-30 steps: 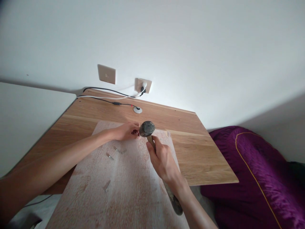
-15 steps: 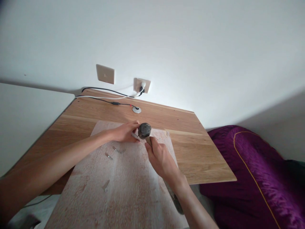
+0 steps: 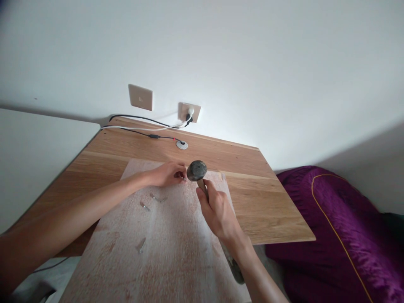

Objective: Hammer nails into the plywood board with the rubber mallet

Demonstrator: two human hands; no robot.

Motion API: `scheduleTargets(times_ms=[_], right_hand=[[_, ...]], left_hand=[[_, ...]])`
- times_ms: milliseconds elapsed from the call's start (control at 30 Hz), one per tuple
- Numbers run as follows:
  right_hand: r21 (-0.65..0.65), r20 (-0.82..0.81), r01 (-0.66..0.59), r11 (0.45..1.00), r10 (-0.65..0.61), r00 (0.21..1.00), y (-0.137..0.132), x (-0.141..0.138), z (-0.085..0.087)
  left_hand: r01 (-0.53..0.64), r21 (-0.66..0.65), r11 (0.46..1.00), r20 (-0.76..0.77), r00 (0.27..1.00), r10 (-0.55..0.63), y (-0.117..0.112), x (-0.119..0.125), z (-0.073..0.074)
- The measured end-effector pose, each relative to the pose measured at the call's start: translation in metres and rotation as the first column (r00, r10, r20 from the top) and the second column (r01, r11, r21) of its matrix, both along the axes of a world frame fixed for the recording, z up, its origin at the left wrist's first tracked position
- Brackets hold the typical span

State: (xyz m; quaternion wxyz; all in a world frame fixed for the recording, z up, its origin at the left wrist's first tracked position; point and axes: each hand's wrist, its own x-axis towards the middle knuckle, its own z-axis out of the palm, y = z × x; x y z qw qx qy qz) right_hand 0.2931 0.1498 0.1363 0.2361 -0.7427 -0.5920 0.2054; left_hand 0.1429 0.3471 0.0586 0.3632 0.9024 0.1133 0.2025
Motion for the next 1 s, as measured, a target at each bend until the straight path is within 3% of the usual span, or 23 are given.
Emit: scheduleTargets(times_ms=[267,500,1000], right_hand=[[-0.019,-0.003,-0.009,1.0,0.009,1.0,0.0024,0.0013,-0.0035],[0.0,-0.01,-0.003,1.0,0.003,1.0,0.0036,-0.0014,0.0026],[-0.005,-0.004,-0.015,1.0,0.015,1.0,0.0019,0.0033,-0.0036]], left_hand=[[0.071,0.018,0.997,0.049,0.996,-0.072,0.0032,0.0026,-0.0028],[-0.015,-0.031,0.999,0.066,0.998,0.017,0.0014,-0.0011,-0.0003],[0.031,-0.043,0.999,0.108,0.994,-0.026,0.0061,0.0,-0.009]])
